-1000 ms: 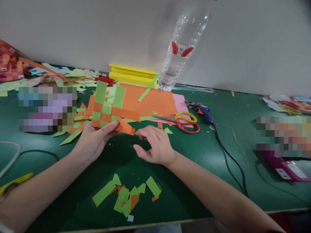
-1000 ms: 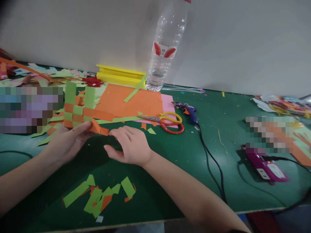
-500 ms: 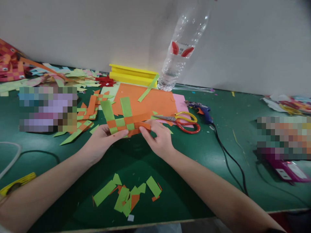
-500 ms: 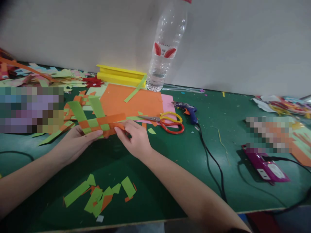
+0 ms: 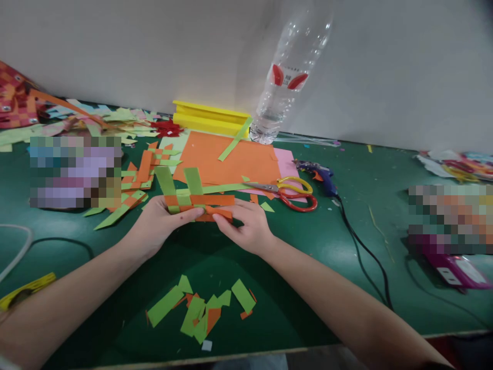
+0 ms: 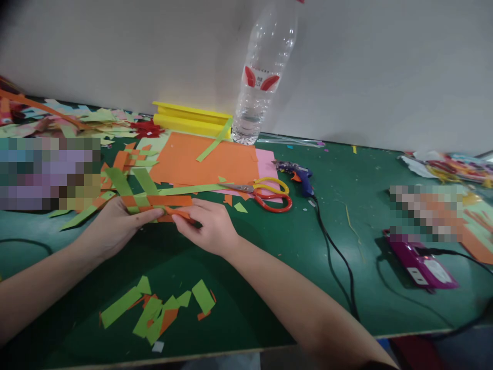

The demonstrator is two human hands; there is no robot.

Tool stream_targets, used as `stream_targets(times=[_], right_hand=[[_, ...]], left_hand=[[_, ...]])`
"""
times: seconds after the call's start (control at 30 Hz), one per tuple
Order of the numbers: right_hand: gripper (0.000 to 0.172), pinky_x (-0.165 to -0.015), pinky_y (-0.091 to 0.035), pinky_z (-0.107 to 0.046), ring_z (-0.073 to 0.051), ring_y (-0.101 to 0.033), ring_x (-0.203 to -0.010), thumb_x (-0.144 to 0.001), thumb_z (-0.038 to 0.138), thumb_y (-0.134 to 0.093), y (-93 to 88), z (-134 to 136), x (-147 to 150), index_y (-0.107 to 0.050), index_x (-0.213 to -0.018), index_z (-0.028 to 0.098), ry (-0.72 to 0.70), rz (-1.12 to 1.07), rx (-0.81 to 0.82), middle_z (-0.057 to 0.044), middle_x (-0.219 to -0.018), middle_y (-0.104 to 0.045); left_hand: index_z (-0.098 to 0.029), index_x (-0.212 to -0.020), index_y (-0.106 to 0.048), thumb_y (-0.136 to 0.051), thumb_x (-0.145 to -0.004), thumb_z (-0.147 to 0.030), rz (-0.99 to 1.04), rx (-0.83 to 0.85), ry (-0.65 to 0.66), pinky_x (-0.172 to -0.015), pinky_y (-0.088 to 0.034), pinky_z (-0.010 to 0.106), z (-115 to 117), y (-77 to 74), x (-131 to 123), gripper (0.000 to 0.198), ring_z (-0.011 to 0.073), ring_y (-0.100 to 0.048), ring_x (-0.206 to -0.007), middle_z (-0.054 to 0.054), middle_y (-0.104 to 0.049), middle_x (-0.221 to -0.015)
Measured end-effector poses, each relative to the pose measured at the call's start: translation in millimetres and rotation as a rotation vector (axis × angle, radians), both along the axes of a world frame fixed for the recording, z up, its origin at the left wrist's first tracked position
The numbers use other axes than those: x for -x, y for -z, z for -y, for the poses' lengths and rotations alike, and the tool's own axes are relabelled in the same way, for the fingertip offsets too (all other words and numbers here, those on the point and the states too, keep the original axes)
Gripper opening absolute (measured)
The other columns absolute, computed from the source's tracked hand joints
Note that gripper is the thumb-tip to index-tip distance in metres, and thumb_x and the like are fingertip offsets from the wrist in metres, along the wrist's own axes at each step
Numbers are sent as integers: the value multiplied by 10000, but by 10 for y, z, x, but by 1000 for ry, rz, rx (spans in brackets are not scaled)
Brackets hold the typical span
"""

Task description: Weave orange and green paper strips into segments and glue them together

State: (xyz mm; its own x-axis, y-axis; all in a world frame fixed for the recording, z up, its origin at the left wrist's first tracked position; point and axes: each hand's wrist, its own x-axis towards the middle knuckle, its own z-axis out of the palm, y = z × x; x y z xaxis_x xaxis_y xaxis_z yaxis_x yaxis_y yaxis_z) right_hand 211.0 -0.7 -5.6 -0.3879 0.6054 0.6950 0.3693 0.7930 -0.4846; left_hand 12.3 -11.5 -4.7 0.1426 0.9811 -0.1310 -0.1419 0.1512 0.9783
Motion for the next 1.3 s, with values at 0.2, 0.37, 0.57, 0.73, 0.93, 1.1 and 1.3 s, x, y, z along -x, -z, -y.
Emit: stream_targets(times=[0.2, 0.37, 0.57, 0.73, 0.93, 1.1, 1.3], right_hand=[[228, -620, -493, -256, -134, -622, -661, -900, 251, -549, -48, 2, -1, -637, -703, 179, -3, -89, 151, -40, -696, -672], [255, -591, -469, -251, -123, -580, -614, -887, 292, -556, -73, 13, -16, -600, -660, 186, -3, -73, 230, -18, -647, -623], [293, -575, -457, -251, -126, -565, -607, -891, 347, -540, -55, 23, -17, -603, -647, 196, 5, -4, 262, -15, -631, -604], [300, -572, -454, -254, -130, -575, -616, -893, 341, -543, -71, 25, -12, -599, -639, 191, 13, -14, 278, -23, -648, -615], [279, -587, -468, -255, -126, -581, -616, -861, 300, -584, -95, 18, -9, -588, -611, 177, -27, -129, 316, -27, -659, -629], [252, -561, -462, -246, -114, -558, -590, -850, 313, -586, -93, 20, -9, -610, -636, 182, -22, -113, 325, -18, -665, -641], [245, -496, -414, -225, -92, -507, -522, -838, 275, -599, -82, 20, -9, -632, -615, 176, -45, -118, 275, 7, -588, -590]], left_hand=[[-259, -1004, -746, -828, -681, -278, 37, -14, -19, -975, -538, 401, 17, -8, 0, 333, 254, -682, -1056, 26, -746, -1087], [-237, -1033, -737, -828, -671, -287, -37, 18, 7, -957, -547, 431, 17, -9, 16, 377, 278, -689, -1036, 50, -737, -1110], [-236, -1029, -738, -814, -688, -259, -9, 9, 20, -992, -522, 420, 24, -15, 13, 350, 265, -681, -1057, 46, -736, -1113], [-237, -1008, -744, -821, -680, -272, 18, -7, 18, -984, -531, 421, 42, -37, -2, 339, 264, -684, -1051, 43, -740, -1103], [-233, -1065, -722, -823, -677, -302, -17, -50, 12, -1015, -502, 465, 55, -63, -17, 407, 291, -651, -1112, 57, -715, -1166], [-259, -1057, -723, -800, -708, -322, -156, -124, 33, -1003, -512, 429, 52, -92, -26, 364, 278, -656, -1103, 39, -717, -1163], [-288, -1032, -718, -791, -704, -278, -168, -104, -7, -1010, -503, 438, 48, -23, -4, 336, 282, -653, -1107, 13, -715, -1166]])
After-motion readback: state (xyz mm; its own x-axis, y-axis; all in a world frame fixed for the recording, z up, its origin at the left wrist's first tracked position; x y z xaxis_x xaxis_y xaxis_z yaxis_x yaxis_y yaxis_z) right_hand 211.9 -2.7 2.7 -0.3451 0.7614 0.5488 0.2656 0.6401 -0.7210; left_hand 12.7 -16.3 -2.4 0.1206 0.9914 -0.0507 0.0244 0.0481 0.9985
